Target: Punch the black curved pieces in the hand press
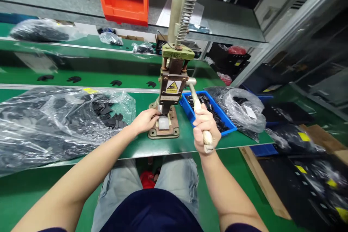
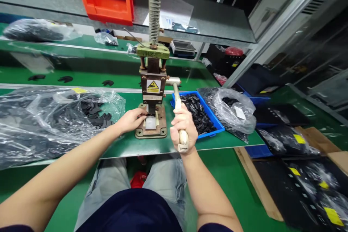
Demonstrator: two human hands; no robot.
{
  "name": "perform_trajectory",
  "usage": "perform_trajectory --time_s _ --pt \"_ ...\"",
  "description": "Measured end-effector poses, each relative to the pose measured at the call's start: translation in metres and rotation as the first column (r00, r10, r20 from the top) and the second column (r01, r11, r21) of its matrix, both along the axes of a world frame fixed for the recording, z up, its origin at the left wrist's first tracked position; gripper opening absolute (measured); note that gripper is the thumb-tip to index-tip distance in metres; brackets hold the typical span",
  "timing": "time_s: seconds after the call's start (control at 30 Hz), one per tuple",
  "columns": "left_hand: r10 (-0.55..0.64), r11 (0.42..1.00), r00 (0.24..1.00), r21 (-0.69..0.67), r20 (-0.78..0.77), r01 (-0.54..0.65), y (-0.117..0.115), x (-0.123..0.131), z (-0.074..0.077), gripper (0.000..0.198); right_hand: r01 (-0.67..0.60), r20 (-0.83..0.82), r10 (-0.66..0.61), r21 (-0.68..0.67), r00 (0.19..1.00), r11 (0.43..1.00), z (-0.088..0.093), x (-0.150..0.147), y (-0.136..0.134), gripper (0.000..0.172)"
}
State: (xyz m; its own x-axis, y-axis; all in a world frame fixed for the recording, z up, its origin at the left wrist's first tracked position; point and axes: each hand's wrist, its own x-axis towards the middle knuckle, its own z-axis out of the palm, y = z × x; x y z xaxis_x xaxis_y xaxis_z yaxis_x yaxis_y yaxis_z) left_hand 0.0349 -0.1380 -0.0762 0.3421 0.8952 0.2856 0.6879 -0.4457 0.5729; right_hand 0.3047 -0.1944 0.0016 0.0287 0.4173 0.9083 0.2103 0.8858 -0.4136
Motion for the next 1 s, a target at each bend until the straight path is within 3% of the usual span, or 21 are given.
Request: perform_trajectory --time_s 0.1,0.17,0.27,0.37,0.43,0.53,0.67,0.83,1.0 --pt "0.031 0.999 0.997 -0.010 -0.077 -0.032 0.003 -0.038 0.009 0.031 -0.008 0.002 0.008 -0.006 1.000 1.000 0.000 0.001 0.001 0.011" --pt "0.137 0.989 0.975 -0.025 -0.173 -0.143 0.006 -0.078 0.014 0.029 -0.022 0.020 0.023 -0.013 1.000 1.000 0.002 0.004 0.001 0.007" --pt "0.278 0.939 0.888 -0.091 -0.366 -0.331 0.008 -0.140 0.018 0.023 -0.073 0.059 0.074 -0.017 0.996 0.997 0.003 0.010 0.000 0.009" --pt "0.280 0.902 0.837 -0.171 -0.471 -0.397 0.000 -0.172 0.021 0.020 -0.104 0.090 0.104 -0.006 0.990 0.995 0.002 0.014 -0.002 0.007" --pt "0.212 0.926 0.869 -0.192 -0.447 -0.325 -0.012 -0.167 0.022 0.024 -0.078 0.086 0.078 -0.004 0.993 0.997 0.001 0.015 -0.005 0.005" --pt "0.089 0.967 0.910 -0.185 -0.405 -0.176 -0.033 -0.133 0.020 0.031 -0.034 0.063 0.034 0.000 0.997 0.999 0.000 0.013 -0.009 0.006" --pt "0.051 0.969 0.880 -0.190 -0.472 -0.158 -0.050 -0.092 0.012 0.035 -0.012 0.064 0.013 -0.011 0.998 1.000 0.000 0.012 -0.015 0.011" --pt "0.010 0.949 0.920 -0.286 -0.391 -0.132 -0.049 -0.087 0.005 0.029 0.013 0.060 -0.010 -0.040 0.998 0.999 -0.002 0.010 -0.018 0.010" --pt "0.013 0.929 0.970 -0.357 -0.241 -0.101 -0.050 -0.085 0.010 0.016 0.017 0.013 -0.016 -0.024 1.000 1.000 -0.004 0.005 -0.018 0.006"
